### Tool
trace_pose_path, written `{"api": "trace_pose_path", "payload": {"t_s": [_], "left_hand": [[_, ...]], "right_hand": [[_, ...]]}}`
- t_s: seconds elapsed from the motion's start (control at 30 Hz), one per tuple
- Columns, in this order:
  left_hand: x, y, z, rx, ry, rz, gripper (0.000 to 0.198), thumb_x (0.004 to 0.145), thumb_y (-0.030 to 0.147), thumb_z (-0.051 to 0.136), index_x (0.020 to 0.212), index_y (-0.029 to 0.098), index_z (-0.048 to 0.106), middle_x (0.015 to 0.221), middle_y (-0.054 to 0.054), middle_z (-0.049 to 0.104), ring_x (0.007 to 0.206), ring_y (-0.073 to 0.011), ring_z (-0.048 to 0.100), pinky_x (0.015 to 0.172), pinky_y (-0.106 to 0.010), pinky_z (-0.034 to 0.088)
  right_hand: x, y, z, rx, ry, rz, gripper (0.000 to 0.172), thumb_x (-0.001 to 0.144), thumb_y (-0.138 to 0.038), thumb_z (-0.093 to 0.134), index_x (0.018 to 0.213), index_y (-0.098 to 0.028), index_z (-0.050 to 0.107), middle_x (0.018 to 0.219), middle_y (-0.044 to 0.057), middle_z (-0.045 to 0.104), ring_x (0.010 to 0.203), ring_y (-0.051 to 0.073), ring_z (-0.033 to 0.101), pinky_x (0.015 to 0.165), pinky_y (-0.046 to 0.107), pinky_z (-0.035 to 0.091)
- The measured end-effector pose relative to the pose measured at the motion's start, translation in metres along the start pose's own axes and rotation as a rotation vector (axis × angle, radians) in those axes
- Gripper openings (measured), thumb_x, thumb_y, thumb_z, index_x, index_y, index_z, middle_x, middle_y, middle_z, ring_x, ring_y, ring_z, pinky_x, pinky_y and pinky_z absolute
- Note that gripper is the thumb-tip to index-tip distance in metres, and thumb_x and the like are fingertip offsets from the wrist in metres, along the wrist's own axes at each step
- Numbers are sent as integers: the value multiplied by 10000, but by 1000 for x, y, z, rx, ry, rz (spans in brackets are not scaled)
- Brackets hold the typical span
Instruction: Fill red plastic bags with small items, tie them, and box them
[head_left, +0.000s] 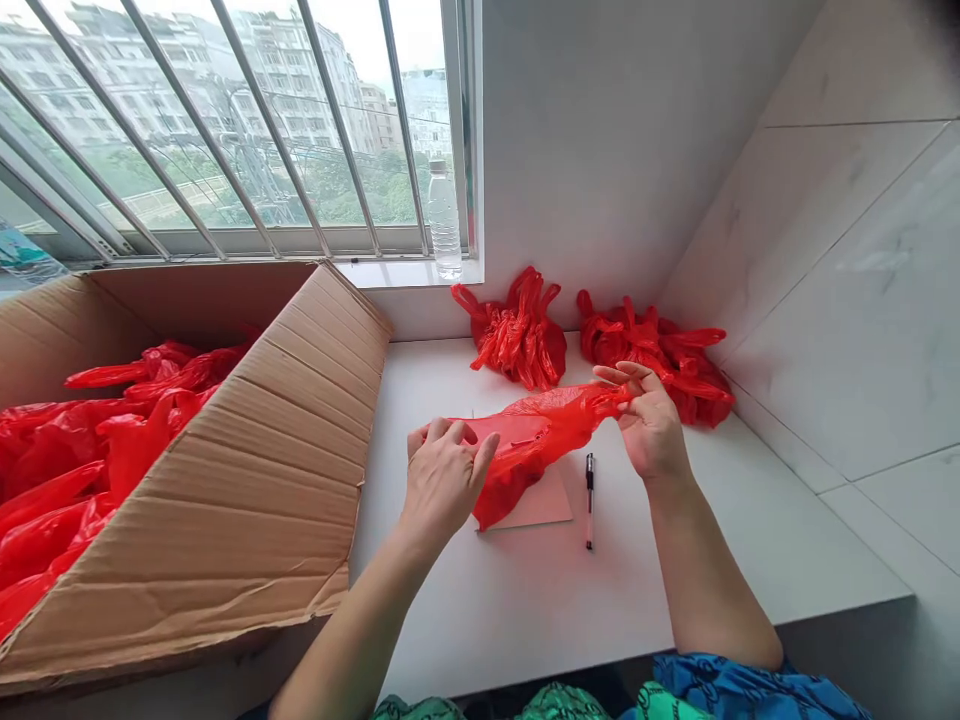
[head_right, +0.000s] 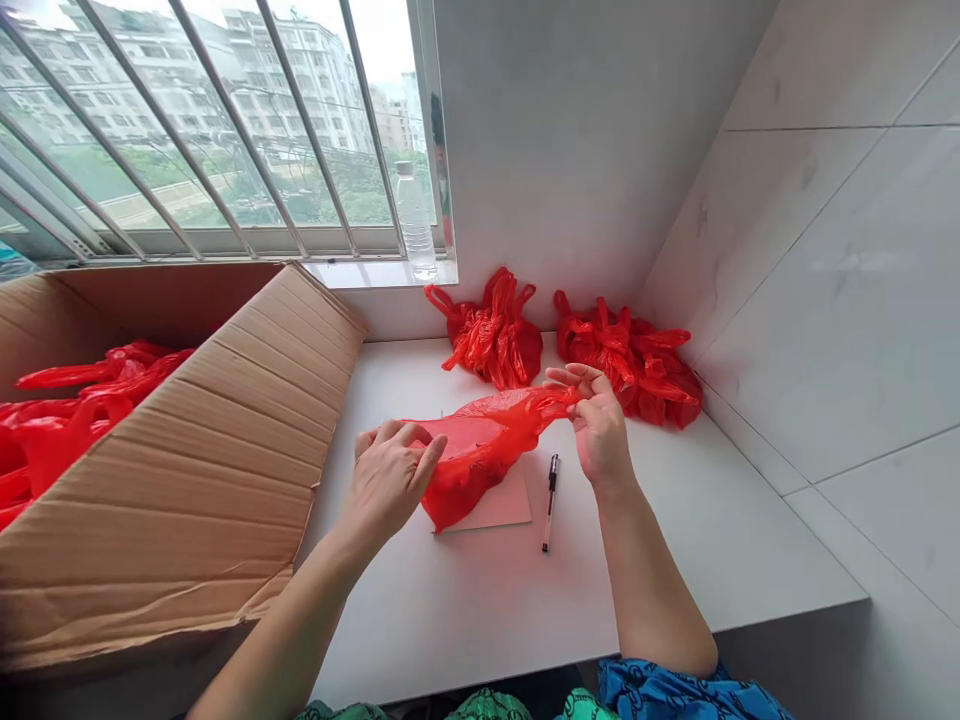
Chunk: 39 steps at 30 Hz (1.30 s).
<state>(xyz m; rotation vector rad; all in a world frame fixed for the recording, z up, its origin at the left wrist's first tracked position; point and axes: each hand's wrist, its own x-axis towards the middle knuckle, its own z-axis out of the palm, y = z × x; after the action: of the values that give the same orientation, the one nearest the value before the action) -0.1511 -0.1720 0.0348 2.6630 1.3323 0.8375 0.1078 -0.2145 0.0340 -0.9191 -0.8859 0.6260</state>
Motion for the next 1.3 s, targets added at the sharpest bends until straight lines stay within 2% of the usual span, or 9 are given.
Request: {"api": "trace_pose_path", "payload": {"t_s": [0.13, 0.23, 0.33, 0.5, 0.67, 0.83, 1.07, 1.2, 1.3], "left_hand": [[-17, 15, 15, -91, -147, 153, 563, 1003, 306, 390, 476, 184, 542, 687, -34, 660, 769, -184, 551, 899, -433, 359], [-27, 22, 24, -78, -205, 234, 427, 943, 225, 452, 524, 187, 526, 628, -27, 638, 755, -189, 561, 918, -436, 368], [-33, 22, 26, -1, -205, 224, 295, 896, 209, 501, 602, 198, 520, 575, -26, 612, 765, -217, 581, 939, -458, 367], [-38, 11, 32, 144, -184, 50, 265, 941, 269, 473, 686, 210, 511, 455, 10, 503, 570, -205, 538, 916, -463, 384], [-32, 5, 46, 148, -236, -2, 227, 781, 355, 702, 742, 205, 536, 553, -8, 576, 661, -241, 590, 969, -488, 370], [-30, -2, 48, 171, -264, 31, 403, 635, 425, 833, 873, 199, 599, 825, -64, 643, 880, -287, 599, 1018, -494, 358], [-23, -20, 41, 196, -261, 81, 898, 592, 337, 872, 1383, 216, 464, 1348, -170, 541, 1228, -382, 500, 1121, -566, 224], [-16, -13, 35, 168, -245, 110, 631, 743, 317, 785, 1323, 254, 543, 1371, -137, 554, 1245, -347, 497, 1091, -534, 265], [-14, -3, 40, 93, -227, 113, 280, 902, 364, 626, 1160, 260, 652, 1164, -79, 665, 1106, -280, 564, 1048, -491, 308]], "right_hand": [[-31, -26, 15, -337, 135, -470, 266, 768, -211, 518, 1025, -258, 572, 1056, 63, 666, 1021, 244, 659, 923, 466, 512], [-51, -37, 35, -643, -361, -657, 208, 859, -243, 538, 1043, -300, 618, 978, 23, 707, 932, 228, 680, 980, 489, 477], [-53, -20, 41, -1013, -742, -514, 125, 878, -268, 609, 986, -289, 670, 904, -1, 726, 904, 214, 669, 1130, 533, 322], [-42, 22, 21, -1456, -677, -211, 66, 845, -297, 689, 839, -236, 663, 761, 20, 695, 822, 242, 645, 1079, 594, 315], [-48, 17, 32, -1243, -683, -306, 283, 889, -464, 637, 1055, -237, 603, 1065, 68, 693, 1003, 252, 630, 1117, 561, 291], [-50, 27, 34, -1171, -918, -313, 235, 838, -52, 554, 929, -257, 622, 1379, 31, 557, 1208, 225, 553, 955, 411, 476], [-33, 43, 14, -1544, -549, -229, 239, 919, -96, 461, 934, -221, 664, 1342, 107, 579, 1045, 270, 603, 619, 336, 494], [-39, 43, 15, -1516, -563, -165, 294, 891, -448, 627, 1084, -227, 608, 1252, 108, 604, 967, 274, 621, 614, 344, 497], [-42, 44, 10, -1552, -584, -125, 385, 811, -396, 724, 1137, -252, 577, 1315, 97, 566, 1000, 279, 612, 622, 329, 487]]}}
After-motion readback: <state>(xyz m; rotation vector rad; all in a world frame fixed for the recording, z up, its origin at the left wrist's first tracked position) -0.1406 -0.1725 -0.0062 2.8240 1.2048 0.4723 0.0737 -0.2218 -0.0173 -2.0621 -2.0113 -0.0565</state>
